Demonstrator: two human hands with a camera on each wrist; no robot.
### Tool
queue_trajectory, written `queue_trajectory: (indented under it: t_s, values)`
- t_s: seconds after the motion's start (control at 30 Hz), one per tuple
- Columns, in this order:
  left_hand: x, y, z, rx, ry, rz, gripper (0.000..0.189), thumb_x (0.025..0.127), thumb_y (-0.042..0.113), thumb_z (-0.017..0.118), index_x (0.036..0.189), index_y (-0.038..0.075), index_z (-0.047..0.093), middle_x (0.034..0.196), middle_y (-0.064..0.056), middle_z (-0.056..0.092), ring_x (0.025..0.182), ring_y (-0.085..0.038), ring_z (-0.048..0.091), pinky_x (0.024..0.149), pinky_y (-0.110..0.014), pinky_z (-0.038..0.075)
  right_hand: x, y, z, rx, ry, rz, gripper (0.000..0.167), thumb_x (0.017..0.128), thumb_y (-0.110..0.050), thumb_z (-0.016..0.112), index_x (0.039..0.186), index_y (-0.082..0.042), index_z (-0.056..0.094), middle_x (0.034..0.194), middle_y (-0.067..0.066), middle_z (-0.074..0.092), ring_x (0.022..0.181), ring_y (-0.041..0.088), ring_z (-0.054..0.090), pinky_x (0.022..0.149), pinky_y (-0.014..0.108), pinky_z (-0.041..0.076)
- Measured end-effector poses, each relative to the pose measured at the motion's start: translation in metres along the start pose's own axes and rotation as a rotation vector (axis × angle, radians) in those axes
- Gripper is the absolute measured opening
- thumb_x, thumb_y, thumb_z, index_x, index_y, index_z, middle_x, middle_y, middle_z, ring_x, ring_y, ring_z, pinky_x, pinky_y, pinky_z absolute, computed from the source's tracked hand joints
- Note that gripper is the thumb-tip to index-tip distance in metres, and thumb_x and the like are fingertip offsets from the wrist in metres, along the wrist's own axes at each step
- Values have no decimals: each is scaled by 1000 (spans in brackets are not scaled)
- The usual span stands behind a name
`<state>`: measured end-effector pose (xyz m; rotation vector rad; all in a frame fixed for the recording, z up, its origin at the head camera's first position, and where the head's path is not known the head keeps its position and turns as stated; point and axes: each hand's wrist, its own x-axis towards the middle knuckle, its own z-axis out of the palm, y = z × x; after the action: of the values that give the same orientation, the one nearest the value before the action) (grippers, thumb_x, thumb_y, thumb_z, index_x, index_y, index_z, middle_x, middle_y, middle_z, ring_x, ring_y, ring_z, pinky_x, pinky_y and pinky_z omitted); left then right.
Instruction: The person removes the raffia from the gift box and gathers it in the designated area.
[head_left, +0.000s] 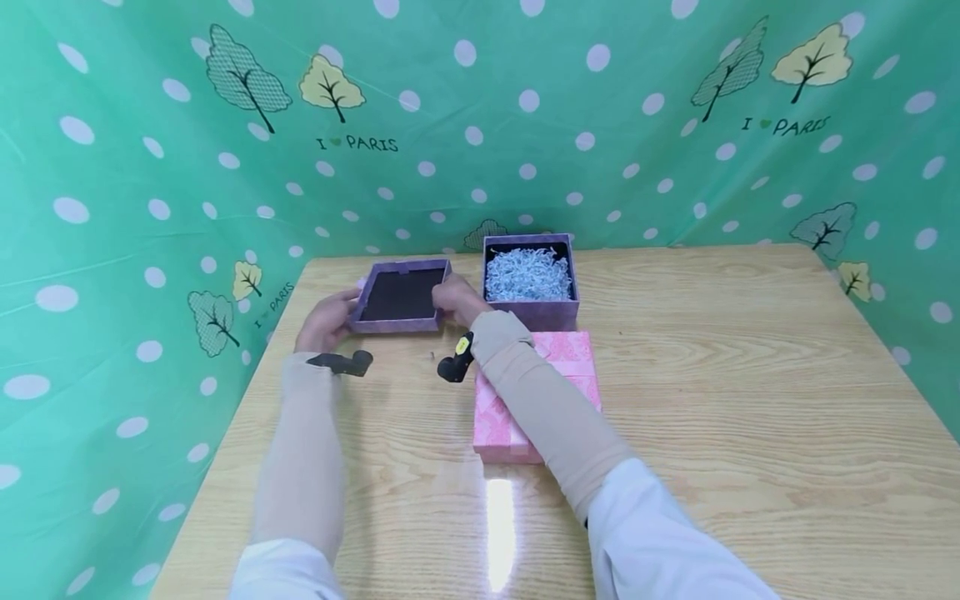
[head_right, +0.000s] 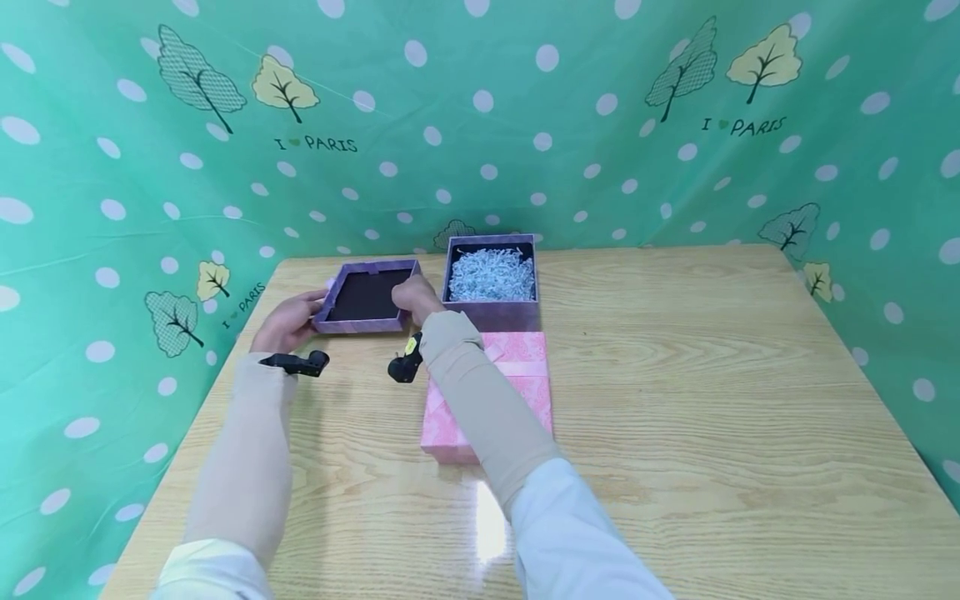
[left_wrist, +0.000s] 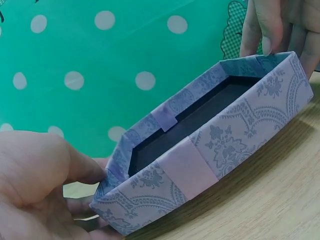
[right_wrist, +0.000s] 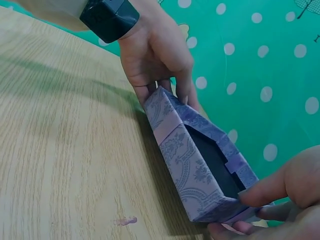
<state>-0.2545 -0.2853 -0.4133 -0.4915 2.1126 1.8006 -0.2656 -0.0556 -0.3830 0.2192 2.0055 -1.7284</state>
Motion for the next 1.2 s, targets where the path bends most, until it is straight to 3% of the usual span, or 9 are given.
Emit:
queue_trajectory:
  t_s: [0.1, 0.2, 0.43, 0.57, 0.73, 0.83, 0.93, 1.07, 1.2]
  values:
    - [0, 0, 2, -26, -11, 5, 54, 100, 0, 23, 153, 8, 15, 156, -18, 22, 139, -29, 33, 115, -37, 32, 2, 1, 0, 4, -29, 13, 46, 85, 12, 39, 131, 11, 42, 103, 12, 47, 91, 25, 54, 89, 37, 55]
    - [1, 0, 3, -23, -14, 15, 56, 98, -2, 22, 153, 8, 14, 156, -18, 23, 135, -26, 37, 115, -37, 32, 3, 1, -1, 12, -71, 27, 49, 84, 13, 39, 133, 10, 39, 106, 11, 46, 106, 30, 55, 94, 39, 53]
    - [0, -3, 3, 31, 37, 55, 54, 99, 0, 26, 152, 7, 21, 151, -20, 34, 113, -15, 51, 110, -34, 39, 2, -1, -1, 6, -159, 66, 62, 90, 6, 44, 147, 6, 21, 145, 17, 36, 127, 27, 43, 106, 39, 44]
    - [-2, -2, 4, 83, 69, 64, 53, 99, 3, 29, 151, 5, 22, 149, -22, 35, 121, -23, 48, 110, -38, 39, 1, -5, -3, -177, -129, 62, 65, 93, -5, 50, 150, 2, 18, 153, 14, 30, 132, 26, 40, 109, 37, 41]
    - [-8, 7, 8, 212, 186, 80, 52, 100, 15, 34, 150, 3, 25, 149, -21, 33, 129, -32, 39, 114, -45, 33, -2, -15, -9, -466, -68, -10, 71, 96, -22, 48, 153, -5, 9, 158, 12, 19, 143, 25, 27, 118, 38, 27]
    - [-12, 16, 12, 275, 292, 97, 52, 100, 20, 36, 149, 4, 27, 148, -21, 36, 131, -34, 39, 112, -47, 34, -7, -21, -14, -509, -49, -76, 72, 97, -25, 48, 154, -8, 7, 158, 11, 20, 144, 25, 26, 118, 38, 27]
    - [-16, 26, 17, 268, 356, 122, 51, 100, 21, 38, 148, 6, 28, 146, -20, 38, 132, -33, 41, 111, -45, 37, -13, -28, -20, -520, -51, -162, 66, 98, -27, 48, 153, -9, 15, 156, 11, 27, 141, 26, 30, 115, 39, 32]
    - [-19, 38, 26, 233, 369, 174, 48, 99, 20, 40, 145, 6, 34, 143, -18, 43, 126, -30, 45, 106, -41, 41, -19, -36, -27, -524, -46, -268, 57, 99, -27, 49, 148, -10, 28, 152, 11, 35, 137, 27, 37, 111, 40, 38]
    - [-21, 49, 37, 204, 335, 210, 45, 100, 19, 41, 143, 6, 39, 140, -18, 46, 121, -30, 47, 103, -41, 42, -21, -41, -38, -509, -38, -334, 54, 98, -29, 50, 147, -15, 32, 148, 9, 39, 133, 26, 41, 106, 40, 43]
